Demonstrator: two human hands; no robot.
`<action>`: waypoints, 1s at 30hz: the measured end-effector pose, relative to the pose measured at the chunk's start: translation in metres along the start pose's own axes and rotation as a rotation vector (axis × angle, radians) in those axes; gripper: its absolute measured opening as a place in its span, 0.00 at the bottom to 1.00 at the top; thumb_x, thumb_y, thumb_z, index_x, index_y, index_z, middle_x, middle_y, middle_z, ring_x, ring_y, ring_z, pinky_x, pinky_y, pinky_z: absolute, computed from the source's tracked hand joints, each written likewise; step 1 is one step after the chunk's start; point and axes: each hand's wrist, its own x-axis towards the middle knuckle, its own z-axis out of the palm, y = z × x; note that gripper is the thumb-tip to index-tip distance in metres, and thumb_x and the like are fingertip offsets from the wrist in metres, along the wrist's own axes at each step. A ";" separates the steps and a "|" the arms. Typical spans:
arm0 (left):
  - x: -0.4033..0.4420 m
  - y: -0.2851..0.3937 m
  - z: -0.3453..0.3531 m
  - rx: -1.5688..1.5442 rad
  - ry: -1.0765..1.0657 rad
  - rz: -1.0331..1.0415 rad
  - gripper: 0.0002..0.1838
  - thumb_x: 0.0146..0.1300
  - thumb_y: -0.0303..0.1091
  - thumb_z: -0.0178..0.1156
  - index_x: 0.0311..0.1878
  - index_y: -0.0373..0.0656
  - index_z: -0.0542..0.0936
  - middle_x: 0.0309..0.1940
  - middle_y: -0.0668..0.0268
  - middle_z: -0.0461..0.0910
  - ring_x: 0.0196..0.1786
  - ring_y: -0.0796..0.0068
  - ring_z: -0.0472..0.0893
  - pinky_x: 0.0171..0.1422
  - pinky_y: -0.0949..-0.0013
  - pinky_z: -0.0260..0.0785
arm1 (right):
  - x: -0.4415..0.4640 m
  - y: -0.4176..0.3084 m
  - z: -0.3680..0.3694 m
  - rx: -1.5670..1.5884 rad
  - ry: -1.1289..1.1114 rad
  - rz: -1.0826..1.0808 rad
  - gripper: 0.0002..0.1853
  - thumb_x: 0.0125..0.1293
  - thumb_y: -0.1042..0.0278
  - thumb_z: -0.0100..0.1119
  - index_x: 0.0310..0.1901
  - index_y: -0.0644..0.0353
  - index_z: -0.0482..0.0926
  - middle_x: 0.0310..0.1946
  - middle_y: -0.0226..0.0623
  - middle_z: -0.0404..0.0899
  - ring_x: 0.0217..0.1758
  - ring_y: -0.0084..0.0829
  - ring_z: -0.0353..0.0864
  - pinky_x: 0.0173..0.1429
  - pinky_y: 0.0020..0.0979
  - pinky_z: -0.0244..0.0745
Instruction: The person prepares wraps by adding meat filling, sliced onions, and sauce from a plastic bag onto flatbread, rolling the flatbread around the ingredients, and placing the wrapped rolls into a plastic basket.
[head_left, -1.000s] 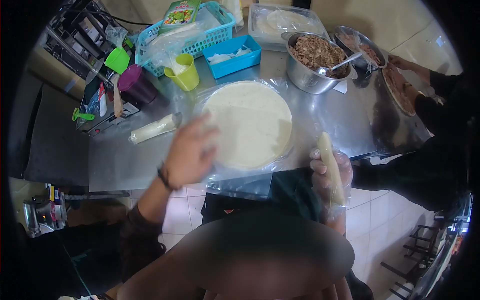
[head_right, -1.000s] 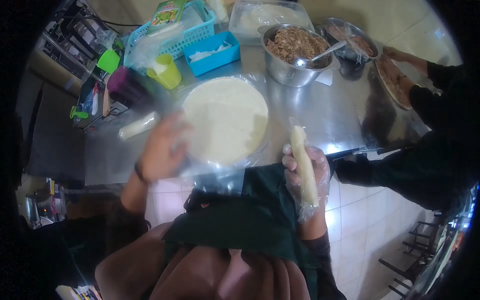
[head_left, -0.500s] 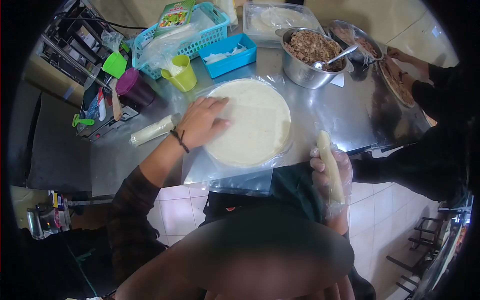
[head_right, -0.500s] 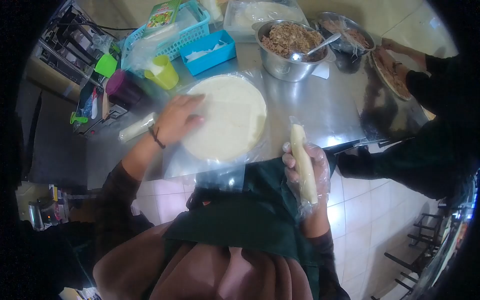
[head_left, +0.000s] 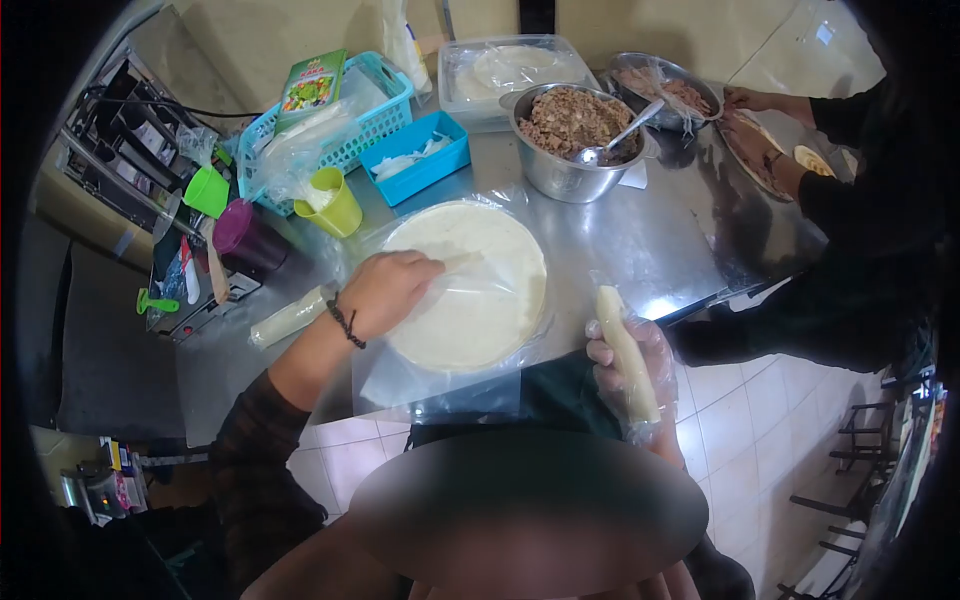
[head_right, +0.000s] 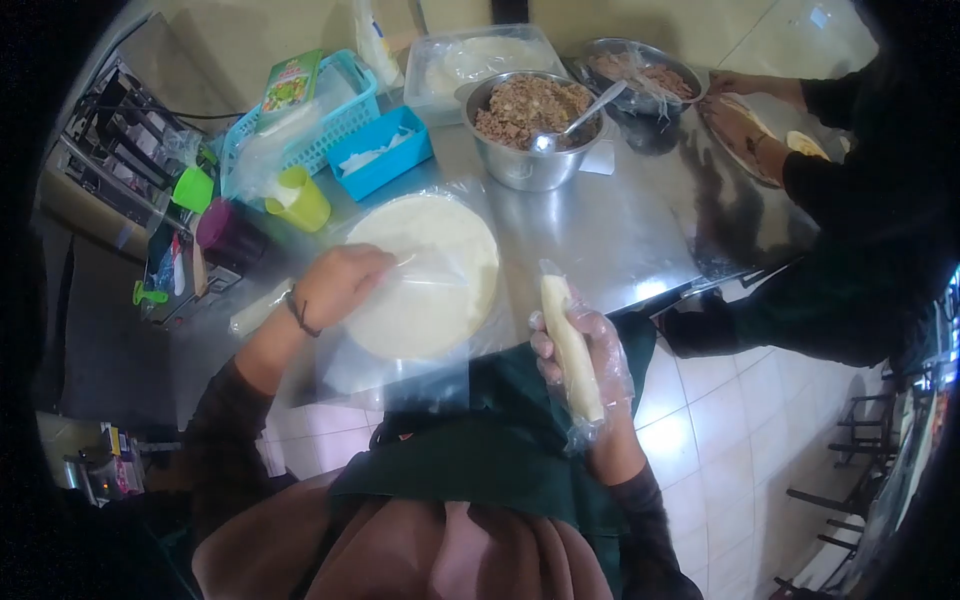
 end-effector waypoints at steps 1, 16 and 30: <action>-0.002 0.005 -0.004 0.088 -0.025 0.024 0.11 0.56 0.27 0.56 0.43 0.42 0.79 0.34 0.57 0.80 0.38 0.55 0.79 0.42 0.59 0.72 | 0.000 0.000 -0.004 0.021 -0.002 0.012 0.28 0.58 0.62 0.54 0.60 0.55 0.62 0.36 0.45 0.69 0.29 0.29 0.73 0.21 0.23 0.73; 0.011 0.017 -0.084 0.150 0.073 -0.175 0.09 0.56 0.31 0.61 0.32 0.36 0.72 0.28 0.56 0.76 0.32 0.64 0.74 0.38 0.61 0.67 | -0.004 0.002 -0.007 -0.033 -0.076 -0.136 0.37 0.57 0.63 0.54 0.68 0.52 0.51 0.38 0.41 0.70 0.29 0.28 0.75 0.21 0.26 0.75; 0.026 0.072 0.033 -0.494 0.004 -0.246 0.06 0.57 0.29 0.59 0.37 0.38 0.74 0.21 0.55 0.76 0.23 0.62 0.77 0.29 0.64 0.68 | -0.032 -0.001 0.022 -0.150 -0.193 0.254 0.33 0.56 0.73 0.59 0.64 0.56 0.58 0.38 0.49 0.72 0.23 0.34 0.76 0.16 0.25 0.74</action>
